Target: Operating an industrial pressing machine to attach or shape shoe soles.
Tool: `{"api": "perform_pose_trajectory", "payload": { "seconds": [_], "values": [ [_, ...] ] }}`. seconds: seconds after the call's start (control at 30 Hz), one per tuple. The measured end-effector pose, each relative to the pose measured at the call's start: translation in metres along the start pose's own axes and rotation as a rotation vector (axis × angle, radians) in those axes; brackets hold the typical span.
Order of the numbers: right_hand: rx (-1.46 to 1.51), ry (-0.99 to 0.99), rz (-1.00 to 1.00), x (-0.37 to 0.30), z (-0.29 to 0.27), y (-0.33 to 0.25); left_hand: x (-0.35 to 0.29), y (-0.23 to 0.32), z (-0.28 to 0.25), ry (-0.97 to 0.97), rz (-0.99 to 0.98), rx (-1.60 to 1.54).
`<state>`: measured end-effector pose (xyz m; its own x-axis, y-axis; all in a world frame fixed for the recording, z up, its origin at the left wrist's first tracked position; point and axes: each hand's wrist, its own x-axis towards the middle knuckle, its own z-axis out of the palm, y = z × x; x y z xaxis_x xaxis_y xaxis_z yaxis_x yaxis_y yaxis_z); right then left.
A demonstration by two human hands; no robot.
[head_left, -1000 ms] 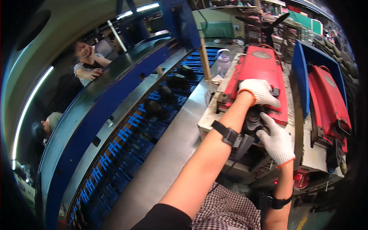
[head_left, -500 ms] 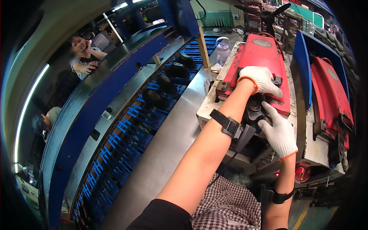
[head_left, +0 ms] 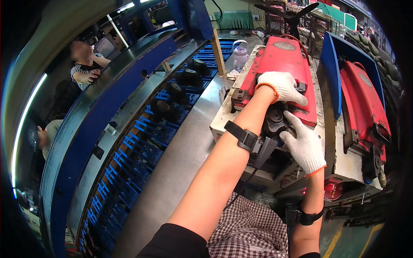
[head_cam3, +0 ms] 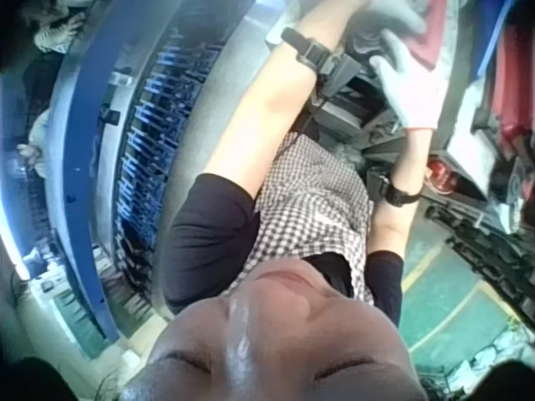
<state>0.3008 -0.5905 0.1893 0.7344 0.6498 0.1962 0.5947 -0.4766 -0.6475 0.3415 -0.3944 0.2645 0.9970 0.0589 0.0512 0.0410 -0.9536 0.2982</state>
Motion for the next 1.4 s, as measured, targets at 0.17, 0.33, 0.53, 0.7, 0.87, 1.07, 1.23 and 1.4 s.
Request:
{"api": "perform_pose_trajectory", "payload": {
  "seconds": [0.17, 0.33, 0.53, 0.7, 0.87, 1.07, 1.23, 1.4],
  "values": [
    [-0.014, 0.026, -0.033, -0.002, 0.0, -0.003, -0.001, 0.0, -0.001, -0.005, -0.007, 0.007],
    [-0.015, 0.022, -0.032, -0.002, 0.0, -0.002, 0.0, -0.001, 0.001, -0.005, -0.019, -0.004],
    [-0.014, 0.014, -0.028, 0.0, 0.001, -0.003, -0.004, -0.003, -0.002, 0.003, -0.016, -0.016],
    [-0.019, 0.061, -0.029, 0.0, 0.0, 0.001, 0.001, 0.001, -0.002, -0.01, 0.026, -0.009],
    [-0.162, 0.158, -0.185, -0.012, -0.006, 0.008, 0.007, 0.009, -0.003, -0.107, -0.062, -0.018],
    [-0.023, -0.095, -0.031, -0.004, -0.008, -0.005, -0.008, -0.005, -0.001, -0.025, -0.104, -0.128],
    [0.0, 0.054, -0.117, -0.007, 0.001, 0.009, 0.002, 0.002, -0.002, -0.049, -0.002, -0.024],
    [0.082, -0.075, -0.034, -0.004, -0.019, 0.022, 0.009, 0.011, -0.004, -0.118, 0.043, -0.114]
  ]
}}
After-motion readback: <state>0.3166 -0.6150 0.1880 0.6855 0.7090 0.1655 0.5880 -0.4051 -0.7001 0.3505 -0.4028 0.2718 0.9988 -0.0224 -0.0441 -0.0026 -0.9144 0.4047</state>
